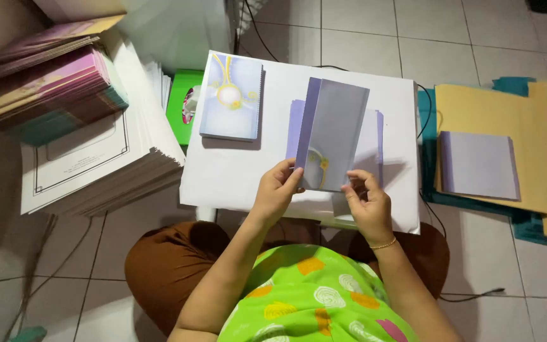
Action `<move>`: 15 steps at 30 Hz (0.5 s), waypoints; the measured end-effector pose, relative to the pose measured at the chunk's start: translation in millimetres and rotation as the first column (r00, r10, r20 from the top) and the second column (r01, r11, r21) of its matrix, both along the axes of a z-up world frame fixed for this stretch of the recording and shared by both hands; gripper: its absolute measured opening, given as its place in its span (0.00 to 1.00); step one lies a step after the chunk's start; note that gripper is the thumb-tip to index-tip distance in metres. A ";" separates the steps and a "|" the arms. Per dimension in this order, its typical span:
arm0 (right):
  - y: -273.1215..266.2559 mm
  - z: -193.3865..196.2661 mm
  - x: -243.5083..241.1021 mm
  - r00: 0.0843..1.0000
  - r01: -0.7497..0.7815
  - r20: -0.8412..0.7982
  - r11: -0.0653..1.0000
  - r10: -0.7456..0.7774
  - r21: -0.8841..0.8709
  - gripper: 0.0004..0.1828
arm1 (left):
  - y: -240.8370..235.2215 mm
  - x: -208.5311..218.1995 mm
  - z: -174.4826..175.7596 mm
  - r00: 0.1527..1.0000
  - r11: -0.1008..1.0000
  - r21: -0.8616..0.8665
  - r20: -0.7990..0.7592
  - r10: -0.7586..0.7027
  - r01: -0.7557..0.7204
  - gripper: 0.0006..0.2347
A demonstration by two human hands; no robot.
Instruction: The person sits on the floor and folds a purple book cover around a stack of white pages. They repeatedly press down on the cover to smooth the fold and then place the finished book onto a stack of other books to the right.
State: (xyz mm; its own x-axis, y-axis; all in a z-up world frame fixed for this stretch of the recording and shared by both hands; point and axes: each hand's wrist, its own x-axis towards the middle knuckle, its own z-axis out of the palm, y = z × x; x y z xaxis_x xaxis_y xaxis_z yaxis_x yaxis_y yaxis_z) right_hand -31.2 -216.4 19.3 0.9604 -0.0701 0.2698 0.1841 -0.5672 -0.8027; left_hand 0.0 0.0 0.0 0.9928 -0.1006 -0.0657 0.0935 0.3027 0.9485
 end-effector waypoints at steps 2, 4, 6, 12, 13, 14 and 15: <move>-7.1 -4.1 -4.4 1.000 0.017 -0.003 0.998 -0.016 0.055 0.16 | -8.6 -1.2 -8.4 1.000 1.000 0.018 0.009 -0.009 0.008 0.12; -11.2 -5.4 -10.4 1.000 0.028 -0.012 0.993 -0.027 0.111 0.17 | -16.0 -3.3 -19.3 1.000 0.999 0.036 0.013 -0.012 0.011 0.11; -12.8 -4.1 -14.5 0.999 0.049 0.002 0.988 -0.049 0.146 0.17 | -22.5 -2.1 -31.9 0.999 0.997 0.074 0.037 0.011 -0.013 0.09; -12.0 9.0 -21.6 0.993 -0.014 -0.113 0.998 0.021 0.062 0.33 | -38.7 -29.3 27.7 0.997 0.996 0.087 0.066 -0.026 0.020 0.02; -7.3 14.1 -24.2 0.993 -0.008 -0.115 0.998 0.015 0.063 0.33 | -39.6 -31.7 32.3 0.997 0.996 0.088 0.064 -0.032 0.026 0.02; -2.2 19.4 -26.6 0.983 -0.008 -0.181 0.991 0.033 0.135 0.41 | -40.1 -34.0 37.1 0.997 0.995 0.092 0.066 -0.042 0.036 0.02; 3.4 25.0 -27.8 0.968 -0.005 -0.243 0.979 0.056 0.206 0.49 | -40.1 -35.2 42.3 0.996 0.994 0.096 0.069 -0.051 0.044 0.02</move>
